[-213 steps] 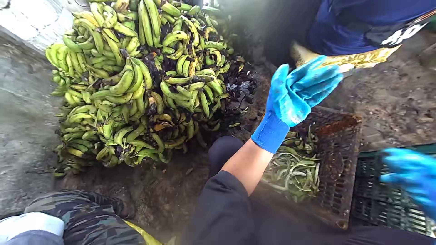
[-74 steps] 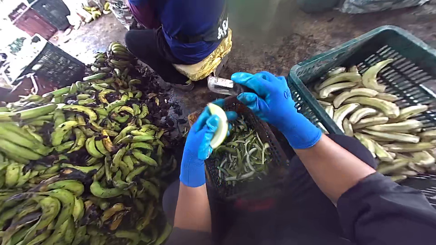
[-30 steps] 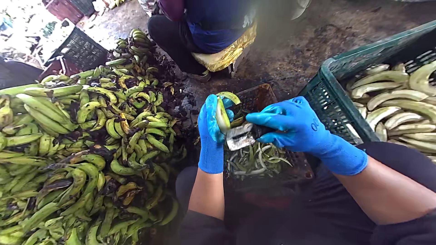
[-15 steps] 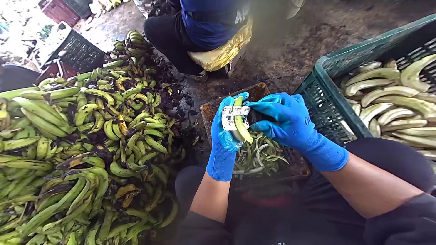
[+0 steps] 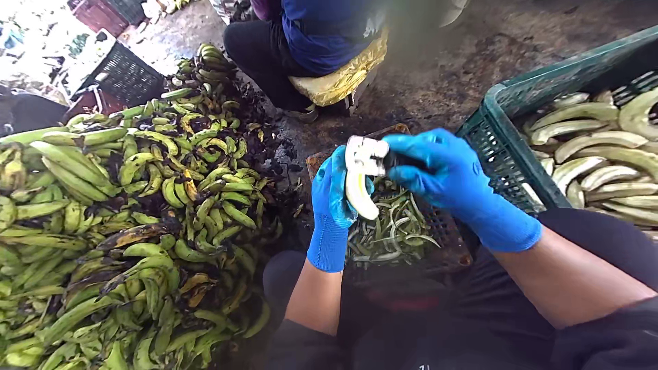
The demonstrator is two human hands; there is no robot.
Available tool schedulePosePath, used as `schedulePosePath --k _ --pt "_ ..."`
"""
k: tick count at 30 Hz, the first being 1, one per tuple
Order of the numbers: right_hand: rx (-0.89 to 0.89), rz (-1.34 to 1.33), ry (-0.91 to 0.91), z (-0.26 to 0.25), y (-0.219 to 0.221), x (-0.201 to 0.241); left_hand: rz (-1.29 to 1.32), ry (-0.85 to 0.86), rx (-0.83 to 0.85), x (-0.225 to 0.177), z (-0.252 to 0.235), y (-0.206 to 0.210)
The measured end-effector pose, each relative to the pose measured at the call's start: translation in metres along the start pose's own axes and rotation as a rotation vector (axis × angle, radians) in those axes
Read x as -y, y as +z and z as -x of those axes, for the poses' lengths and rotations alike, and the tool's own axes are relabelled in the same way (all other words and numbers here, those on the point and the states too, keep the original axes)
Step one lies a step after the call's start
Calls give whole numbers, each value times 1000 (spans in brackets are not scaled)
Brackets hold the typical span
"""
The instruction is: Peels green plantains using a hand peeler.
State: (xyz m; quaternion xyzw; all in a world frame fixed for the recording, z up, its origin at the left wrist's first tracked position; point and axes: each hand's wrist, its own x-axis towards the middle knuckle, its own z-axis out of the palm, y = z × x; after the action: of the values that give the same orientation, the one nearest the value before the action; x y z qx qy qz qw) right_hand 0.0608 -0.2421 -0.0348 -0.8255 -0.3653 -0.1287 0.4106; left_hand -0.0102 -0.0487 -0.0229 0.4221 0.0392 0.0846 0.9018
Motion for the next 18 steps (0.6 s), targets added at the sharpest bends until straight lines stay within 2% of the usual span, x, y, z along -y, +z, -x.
schedulePosePath --k 2,5,8,9,12,14,15,16,18 --pt "-49 73 56 -5 -2 -1 41 -44 59 3 3 2" --pt "-58 99 11 1 1 1 -26 -61 50 8 12 5" --pt "-37 -14 68 1 -3 -4 167 -188 34 20 13 -8" --pt "-58 -61 100 -1 -10 -5 183 -242 -35 30 13 -22" --pt "-156 -211 158 -4 -40 -1 53 -299 -446 94 18 -92" --pt "-227 -324 150 -2 -56 6 -252 -396 -704 142 26 -123" --pt "-260 -373 117 -2 -63 11 -419 -466 -749 156 24 -118" --pt "-278 -423 89 -2 -71 15 -522 -513 -710 163 17 -102" --pt "-299 -528 115 13 -84 20 -457 -511 -446 156 2 -50"
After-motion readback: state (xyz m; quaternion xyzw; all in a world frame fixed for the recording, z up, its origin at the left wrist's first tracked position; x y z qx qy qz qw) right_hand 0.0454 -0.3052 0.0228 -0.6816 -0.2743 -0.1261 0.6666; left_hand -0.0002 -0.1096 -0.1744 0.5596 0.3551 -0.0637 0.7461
